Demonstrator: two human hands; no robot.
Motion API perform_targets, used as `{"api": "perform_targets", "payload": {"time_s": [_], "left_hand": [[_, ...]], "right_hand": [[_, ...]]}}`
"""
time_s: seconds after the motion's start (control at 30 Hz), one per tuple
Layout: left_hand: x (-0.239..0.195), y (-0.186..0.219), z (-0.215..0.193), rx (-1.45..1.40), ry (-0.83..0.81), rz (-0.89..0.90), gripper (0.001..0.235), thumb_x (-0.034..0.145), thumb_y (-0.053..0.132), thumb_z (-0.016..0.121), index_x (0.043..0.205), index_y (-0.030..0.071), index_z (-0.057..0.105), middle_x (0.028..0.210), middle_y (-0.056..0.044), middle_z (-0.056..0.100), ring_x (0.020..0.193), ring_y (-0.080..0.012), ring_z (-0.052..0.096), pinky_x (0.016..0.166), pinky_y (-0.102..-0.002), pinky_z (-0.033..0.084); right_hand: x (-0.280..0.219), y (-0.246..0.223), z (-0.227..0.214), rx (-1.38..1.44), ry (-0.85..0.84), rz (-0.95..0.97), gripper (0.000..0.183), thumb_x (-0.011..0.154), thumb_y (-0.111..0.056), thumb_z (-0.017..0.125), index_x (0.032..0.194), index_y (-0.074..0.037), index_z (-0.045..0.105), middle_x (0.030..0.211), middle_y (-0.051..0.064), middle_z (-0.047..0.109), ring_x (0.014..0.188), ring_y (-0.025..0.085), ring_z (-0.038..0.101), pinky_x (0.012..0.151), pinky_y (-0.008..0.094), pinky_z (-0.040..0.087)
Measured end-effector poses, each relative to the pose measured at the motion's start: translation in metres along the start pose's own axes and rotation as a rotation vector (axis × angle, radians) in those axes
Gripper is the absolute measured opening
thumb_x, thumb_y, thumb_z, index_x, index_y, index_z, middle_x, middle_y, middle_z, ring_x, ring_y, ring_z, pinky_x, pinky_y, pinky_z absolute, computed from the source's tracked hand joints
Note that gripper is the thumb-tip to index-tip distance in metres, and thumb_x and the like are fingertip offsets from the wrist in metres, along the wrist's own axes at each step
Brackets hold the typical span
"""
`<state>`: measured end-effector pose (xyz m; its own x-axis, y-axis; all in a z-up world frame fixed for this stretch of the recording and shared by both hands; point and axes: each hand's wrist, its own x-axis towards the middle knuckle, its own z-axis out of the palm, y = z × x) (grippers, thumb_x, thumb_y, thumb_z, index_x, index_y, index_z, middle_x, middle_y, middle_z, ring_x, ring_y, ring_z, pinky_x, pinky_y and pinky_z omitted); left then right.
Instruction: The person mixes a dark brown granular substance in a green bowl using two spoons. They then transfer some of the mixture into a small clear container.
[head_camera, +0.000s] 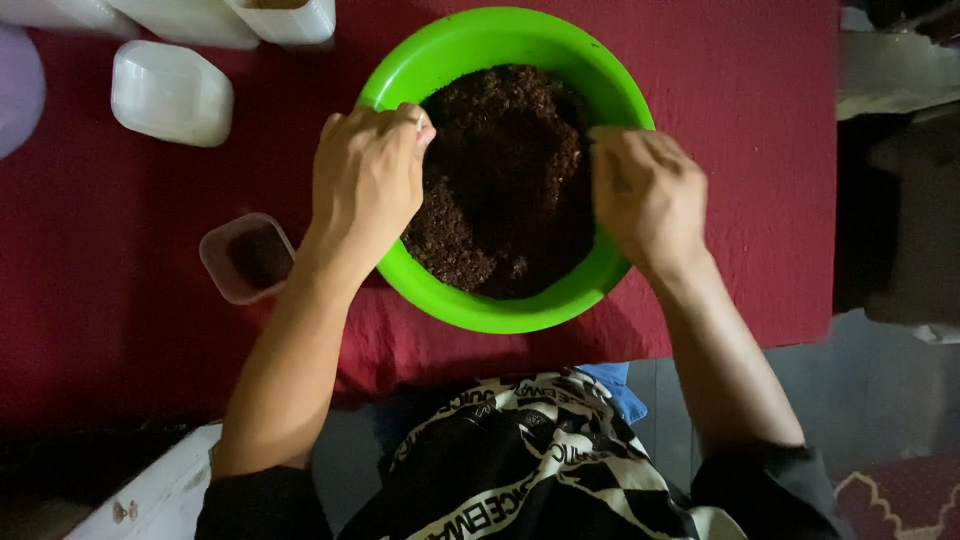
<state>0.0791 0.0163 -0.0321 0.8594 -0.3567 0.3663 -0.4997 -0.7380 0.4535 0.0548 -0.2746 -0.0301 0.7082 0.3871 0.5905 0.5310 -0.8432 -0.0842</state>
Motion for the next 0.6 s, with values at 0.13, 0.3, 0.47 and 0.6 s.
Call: {"api": "perform_targets", "payload": {"time_s": [0.13, 0.3, 0.47, 0.6], "left_hand": [[-0.003, 0.01, -0.006, 0.12, -0.066, 0.03, 0.025, 0.113, 0.023, 0.05, 0.093, 0.013, 0.063, 0.075, -0.009, 0.068, 0.078, -0.032, 0.071, 0.073, -0.044, 0.05], [-0.025, 0.024, -0.023, 0.087, 0.065, 0.025, 0.015, 0.11, 0.024, 0.056, 0.102, 0.015, 0.065, 0.077, -0.005, 0.07, 0.075, -0.0267, 0.07, 0.071, -0.042, 0.049], [-0.035, 0.054, -0.05, -0.083, 0.147, -0.02, 0.017, 0.111, 0.015, 0.051, 0.101, 0.008, 0.063, 0.083, -0.01, 0.069, 0.078, -0.0298, 0.069, 0.073, -0.043, 0.051], [-0.062, 0.041, -0.041, 0.167, 0.106, -0.021, 0.019, 0.109, 0.033, 0.056, 0.107, 0.019, 0.069, 0.086, 0.001, 0.074, 0.082, -0.0229, 0.072, 0.071, -0.041, 0.052]], "right_hand": [[-0.006, -0.023, 0.003, 0.13, -0.113, 0.022, 0.008, 0.094, -0.002, 0.07, 0.088, -0.001, 0.075, 0.076, 0.014, 0.07, 0.073, 0.033, 0.074, 0.068, 0.042, 0.062], [-0.035, -0.055, -0.027, 0.187, -0.107, -0.15, 0.021, 0.093, 0.002, 0.058, 0.074, -0.001, 0.066, 0.072, 0.016, 0.063, 0.064, 0.036, 0.064, 0.061, 0.041, 0.055], [-0.019, -0.056, -0.061, 0.142, 0.0, -0.184, 0.017, 0.09, 0.003, 0.061, 0.095, -0.002, 0.076, 0.093, 0.014, 0.073, 0.077, 0.03, 0.071, 0.068, 0.035, 0.053], [-0.038, -0.035, -0.06, -0.17, 0.117, -0.116, 0.013, 0.089, 0.004, 0.068, 0.097, -0.001, 0.077, 0.088, 0.013, 0.074, 0.07, 0.028, 0.071, 0.066, 0.035, 0.054]]}}
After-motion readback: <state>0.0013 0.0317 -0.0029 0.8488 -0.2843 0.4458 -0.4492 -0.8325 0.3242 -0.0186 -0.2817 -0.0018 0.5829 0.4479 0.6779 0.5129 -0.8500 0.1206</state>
